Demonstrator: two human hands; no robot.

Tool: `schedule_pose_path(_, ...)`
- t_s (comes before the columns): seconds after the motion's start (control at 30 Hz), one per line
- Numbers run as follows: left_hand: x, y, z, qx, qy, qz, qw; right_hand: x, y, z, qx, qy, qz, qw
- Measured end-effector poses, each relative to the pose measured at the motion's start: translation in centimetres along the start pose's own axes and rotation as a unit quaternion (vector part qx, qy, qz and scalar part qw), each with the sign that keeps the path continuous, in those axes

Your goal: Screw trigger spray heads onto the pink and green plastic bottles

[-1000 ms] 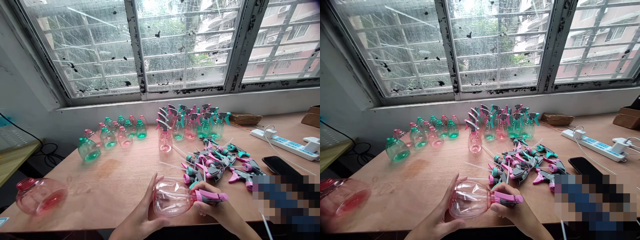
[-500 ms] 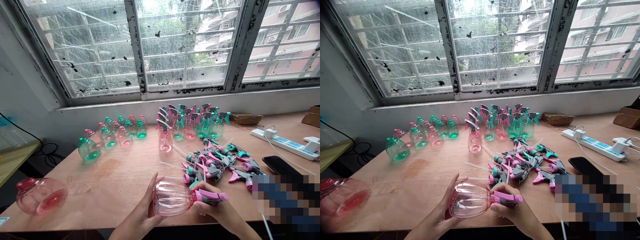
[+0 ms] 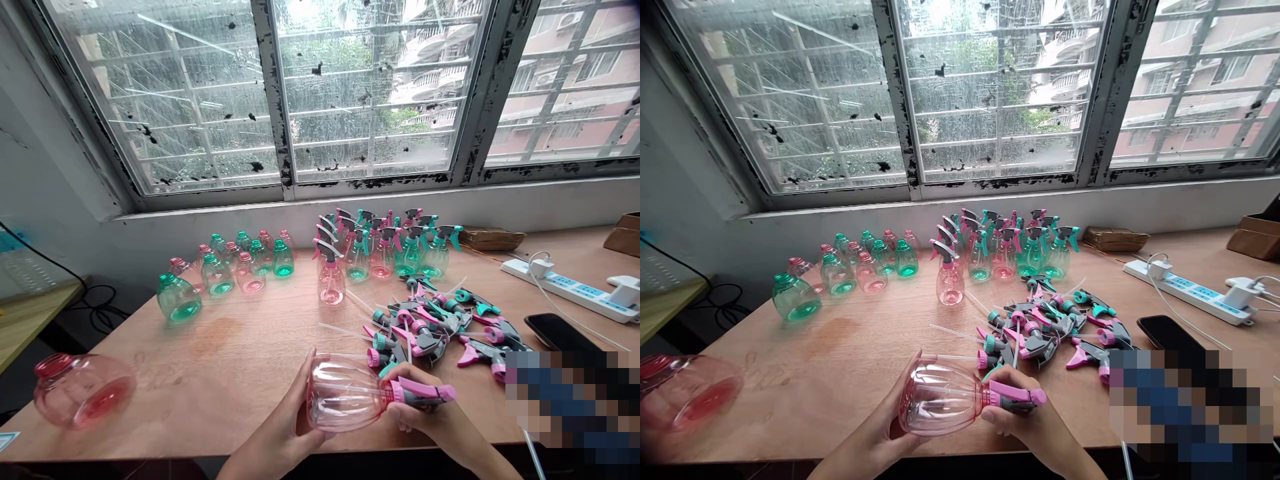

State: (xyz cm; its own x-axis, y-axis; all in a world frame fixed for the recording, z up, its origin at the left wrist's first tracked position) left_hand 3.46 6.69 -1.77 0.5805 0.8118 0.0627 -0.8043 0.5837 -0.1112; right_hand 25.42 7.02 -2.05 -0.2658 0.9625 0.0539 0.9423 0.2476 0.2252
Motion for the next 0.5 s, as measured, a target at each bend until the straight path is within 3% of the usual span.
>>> schedule_pose_path(0.27, -0.12, 0.36, -0.13, 0.027, 0.008, 0.009, 1.0, 0.04, -0.04, 0.09, -0.009, -0.007, 0.006, 1.0)
schedule_pose_path(0.5, -0.03, -0.19, 0.29, -0.024, 0.02, 0.003, 1.0, -0.02, -0.06, -0.05, 0.014, 0.005, 0.0, 1.0)
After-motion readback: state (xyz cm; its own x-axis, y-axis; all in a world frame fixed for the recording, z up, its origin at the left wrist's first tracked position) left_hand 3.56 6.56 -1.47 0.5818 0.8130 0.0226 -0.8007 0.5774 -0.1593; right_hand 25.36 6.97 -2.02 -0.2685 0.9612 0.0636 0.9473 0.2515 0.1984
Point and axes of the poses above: each hand's wrist, its own x-axis towards the middle knuckle, its own y-axis out of the back of the hand, z = x × y, the point moved 8 cm from there along x, towards the middle knuckle, and after that the axes turned 15 degrees about -x, right-handed, at the moved point
